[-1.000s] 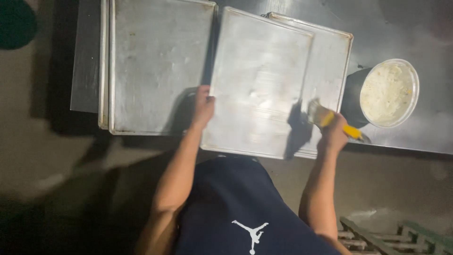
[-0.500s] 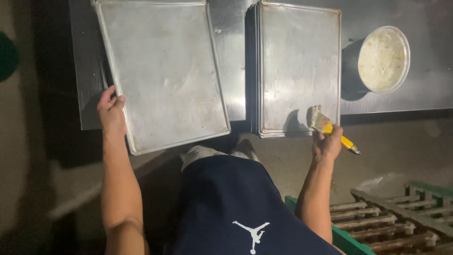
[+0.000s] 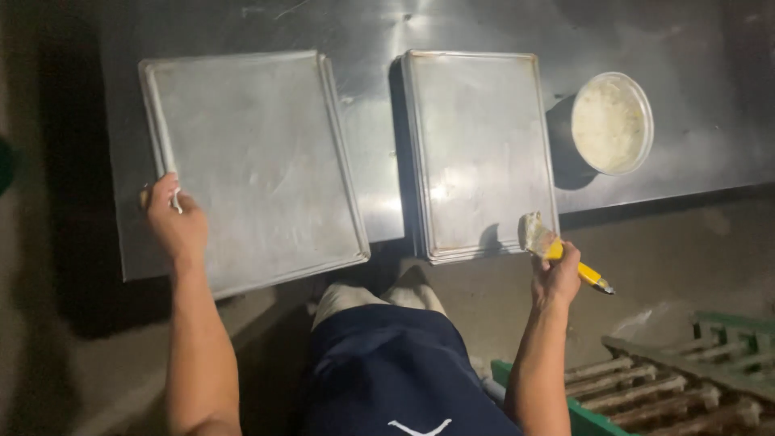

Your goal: Greasing metal baking trays with a brush and shortening.

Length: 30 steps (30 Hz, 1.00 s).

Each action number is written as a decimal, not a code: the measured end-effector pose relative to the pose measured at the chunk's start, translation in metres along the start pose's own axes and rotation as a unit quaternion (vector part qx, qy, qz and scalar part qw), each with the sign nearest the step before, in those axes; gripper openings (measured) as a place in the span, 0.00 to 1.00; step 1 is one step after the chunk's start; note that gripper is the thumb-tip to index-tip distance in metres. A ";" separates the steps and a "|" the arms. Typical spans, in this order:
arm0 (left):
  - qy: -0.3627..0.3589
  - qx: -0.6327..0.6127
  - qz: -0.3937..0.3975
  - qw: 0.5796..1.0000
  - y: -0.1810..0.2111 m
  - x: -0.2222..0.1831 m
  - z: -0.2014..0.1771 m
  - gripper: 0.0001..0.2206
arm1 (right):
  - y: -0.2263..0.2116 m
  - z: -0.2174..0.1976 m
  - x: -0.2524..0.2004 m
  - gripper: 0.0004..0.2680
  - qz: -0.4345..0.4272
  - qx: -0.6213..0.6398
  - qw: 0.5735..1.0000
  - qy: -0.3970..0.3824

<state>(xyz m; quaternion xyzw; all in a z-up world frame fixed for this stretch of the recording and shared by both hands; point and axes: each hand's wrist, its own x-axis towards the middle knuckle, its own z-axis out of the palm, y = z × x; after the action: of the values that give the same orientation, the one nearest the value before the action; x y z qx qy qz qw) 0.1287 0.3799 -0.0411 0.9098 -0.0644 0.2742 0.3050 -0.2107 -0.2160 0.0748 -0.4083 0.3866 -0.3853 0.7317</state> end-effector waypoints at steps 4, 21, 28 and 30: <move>-0.069 -0.218 -0.106 0.968 0.094 -0.003 -0.020 0.15 | -0.018 -0.040 0.007 0.06 -0.016 0.068 0.995 0.077; -0.324 -0.181 -0.007 0.929 0.360 -0.075 0.160 0.35 | -0.156 -0.008 0.249 0.06 -0.453 -0.282 0.844 0.044; -0.384 -0.168 -0.126 0.899 0.373 -0.063 0.149 0.39 | -0.155 0.019 0.332 0.08 -0.445 -0.454 0.772 -0.028; -0.374 -0.175 -0.116 0.903 0.370 -0.063 0.152 0.40 | -0.139 0.014 0.362 0.08 -0.461 -0.497 0.734 -0.036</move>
<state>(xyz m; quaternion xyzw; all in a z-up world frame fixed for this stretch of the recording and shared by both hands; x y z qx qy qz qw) 0.0409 -0.0109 0.0163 0.8786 -0.1147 -0.1391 0.4423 -0.0864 -0.5817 0.1138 -0.8555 0.2607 -0.4138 0.1703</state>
